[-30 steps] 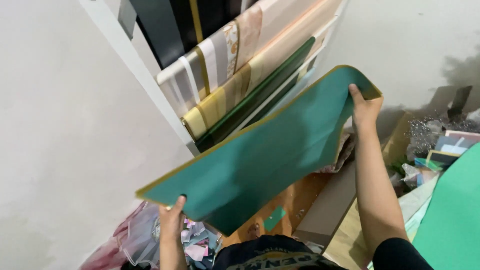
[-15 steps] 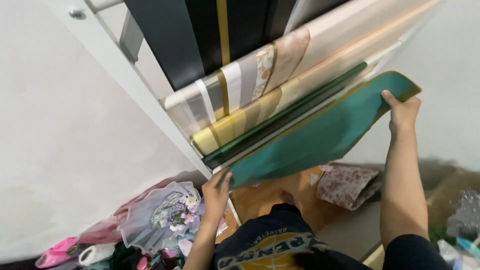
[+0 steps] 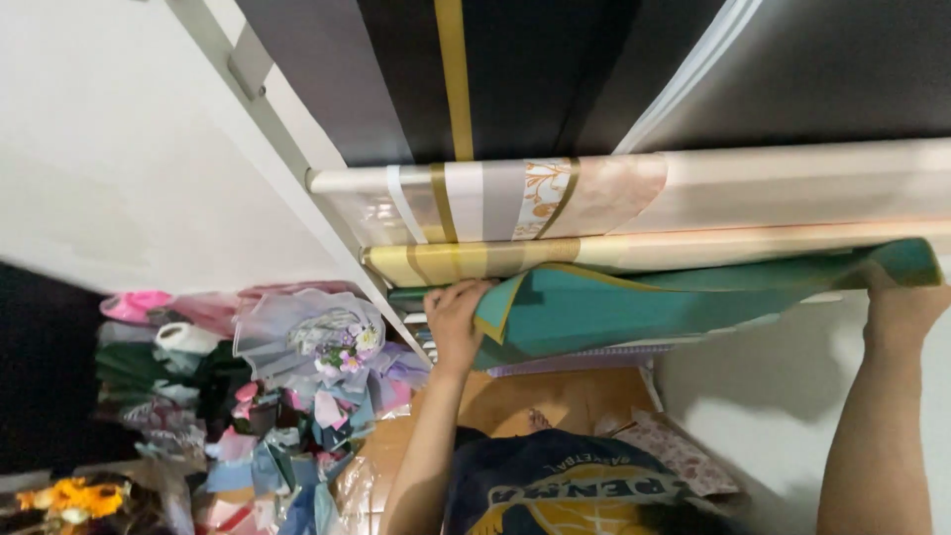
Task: The person organizes large sheets of green and light green wrapping paper by folding them and placing them onto a white wall-mounted rack. They handle the paper by hand, folding it in half and then arranging it among other rolls already on the rack.
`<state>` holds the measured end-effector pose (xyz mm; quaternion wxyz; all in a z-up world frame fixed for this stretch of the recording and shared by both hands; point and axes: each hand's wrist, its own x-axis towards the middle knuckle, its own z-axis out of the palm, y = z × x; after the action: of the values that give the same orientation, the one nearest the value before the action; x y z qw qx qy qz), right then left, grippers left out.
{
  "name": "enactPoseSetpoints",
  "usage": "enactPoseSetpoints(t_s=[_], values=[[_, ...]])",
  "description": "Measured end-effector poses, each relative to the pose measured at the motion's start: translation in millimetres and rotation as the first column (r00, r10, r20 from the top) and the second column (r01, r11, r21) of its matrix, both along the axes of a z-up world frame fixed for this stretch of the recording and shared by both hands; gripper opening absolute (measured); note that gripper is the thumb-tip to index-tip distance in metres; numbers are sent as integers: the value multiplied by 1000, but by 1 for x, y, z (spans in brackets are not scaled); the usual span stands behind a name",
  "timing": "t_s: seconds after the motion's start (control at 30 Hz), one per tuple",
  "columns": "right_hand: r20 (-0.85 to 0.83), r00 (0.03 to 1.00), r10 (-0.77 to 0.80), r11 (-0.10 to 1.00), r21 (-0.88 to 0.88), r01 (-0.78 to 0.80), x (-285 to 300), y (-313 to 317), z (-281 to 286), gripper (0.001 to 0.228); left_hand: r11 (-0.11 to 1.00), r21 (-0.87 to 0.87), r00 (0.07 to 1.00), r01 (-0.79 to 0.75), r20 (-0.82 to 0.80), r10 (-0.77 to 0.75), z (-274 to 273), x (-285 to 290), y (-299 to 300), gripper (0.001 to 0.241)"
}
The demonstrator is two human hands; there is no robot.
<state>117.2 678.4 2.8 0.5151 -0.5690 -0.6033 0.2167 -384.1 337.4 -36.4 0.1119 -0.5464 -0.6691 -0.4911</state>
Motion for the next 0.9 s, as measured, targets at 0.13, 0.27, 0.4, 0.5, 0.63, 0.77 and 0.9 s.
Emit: enactPoseSetpoints(t_s=[0.13,0.27,0.4,0.5,0.63,0.77,0.9], values=[[489,870,62,942,260,-213,14,17,-24,21,962,-46,961,-269,-87,264,24,5,-3,31],[304,940,156,964,159,-212,1,36,-47,11,906,-220,930,-361,-17,366,12,-5,4,18],[378,924,51,992,85,-89,1,70,-68,15,867,-365,926,-340,28,375,-3,-27,10,49],[542,840,-9,998,62,-30,6,81,-66,34,923,-345,949,-173,191,250,-1,-38,15,53],[603,795,63,995,-95,-7,0,90,-40,66,894,-443,964,-63,207,170,-13,-58,25,14],[640,760,115,978,-207,26,-16,81,-17,89,782,-599,957,-170,90,277,15,-40,34,23],[721,652,237,936,-350,46,-29,71,-4,117,740,-476,851,-475,-35,524,-21,-43,50,25]])
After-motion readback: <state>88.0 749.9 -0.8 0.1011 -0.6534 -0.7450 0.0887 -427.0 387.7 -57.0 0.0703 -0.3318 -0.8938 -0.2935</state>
